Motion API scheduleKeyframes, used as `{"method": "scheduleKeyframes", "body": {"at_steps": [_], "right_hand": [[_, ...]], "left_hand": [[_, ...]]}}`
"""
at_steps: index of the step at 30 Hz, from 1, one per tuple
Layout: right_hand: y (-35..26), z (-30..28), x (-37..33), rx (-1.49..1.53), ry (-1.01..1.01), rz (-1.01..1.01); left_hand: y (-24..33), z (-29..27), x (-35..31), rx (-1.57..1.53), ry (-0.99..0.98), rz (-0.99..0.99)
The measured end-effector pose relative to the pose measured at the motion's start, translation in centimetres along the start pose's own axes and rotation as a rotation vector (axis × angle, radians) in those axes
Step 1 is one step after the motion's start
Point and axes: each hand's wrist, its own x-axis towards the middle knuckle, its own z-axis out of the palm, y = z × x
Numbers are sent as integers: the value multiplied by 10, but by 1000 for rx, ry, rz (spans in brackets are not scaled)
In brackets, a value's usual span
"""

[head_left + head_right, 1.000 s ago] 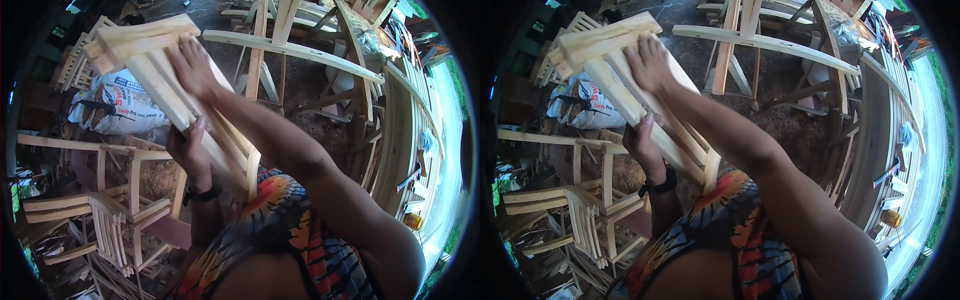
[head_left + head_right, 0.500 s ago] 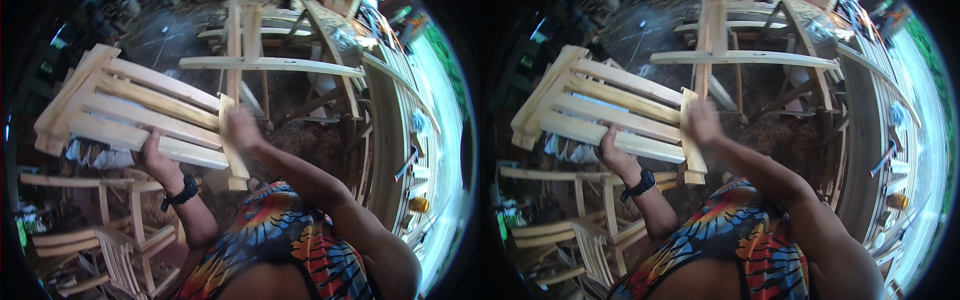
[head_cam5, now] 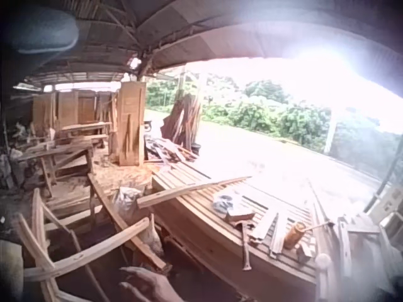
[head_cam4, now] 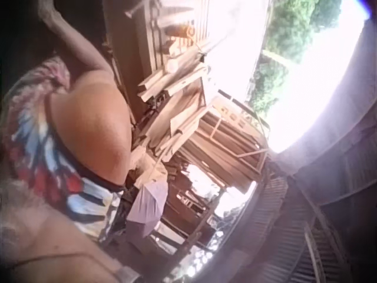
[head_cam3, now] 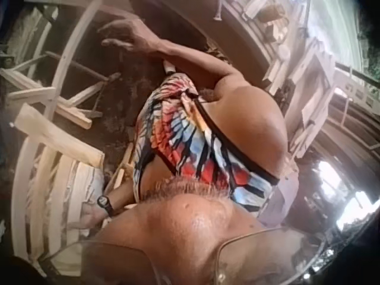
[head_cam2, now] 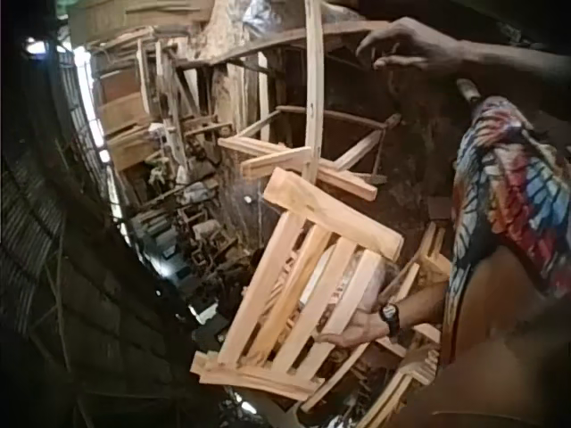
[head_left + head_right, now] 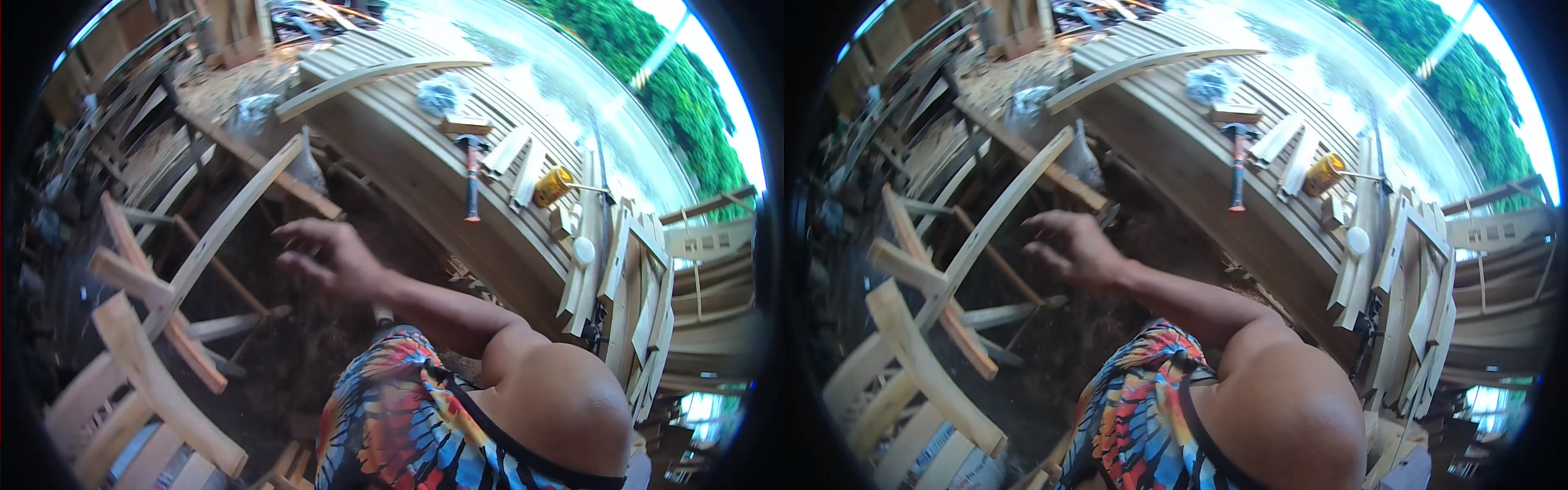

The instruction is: The person applies glue to wooden chair components using a small brush, fits the pieces together into a frame, and hammers them into place to ensure a tight fit.

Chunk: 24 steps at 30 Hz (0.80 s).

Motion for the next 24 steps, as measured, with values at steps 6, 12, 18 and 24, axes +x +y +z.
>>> {"method": "scheduleKeyframes", "body": {"at_steps": [6,12,18,24], "right_hand": [[68,-285,-19,-941,533,304],[44,-500,-79,-1474,2,1520],[98,-590,-149,-1410,-50,1527],[56,-563,-106,-1481,-4,1494]], "left_hand": [[-85,67,-49,-177,-252,-115],[-138,142,-72,-378,-440,-251],[-217,218,-77,-603,-650,-312],[-219,341,-170,-598,-677,-683]]}}
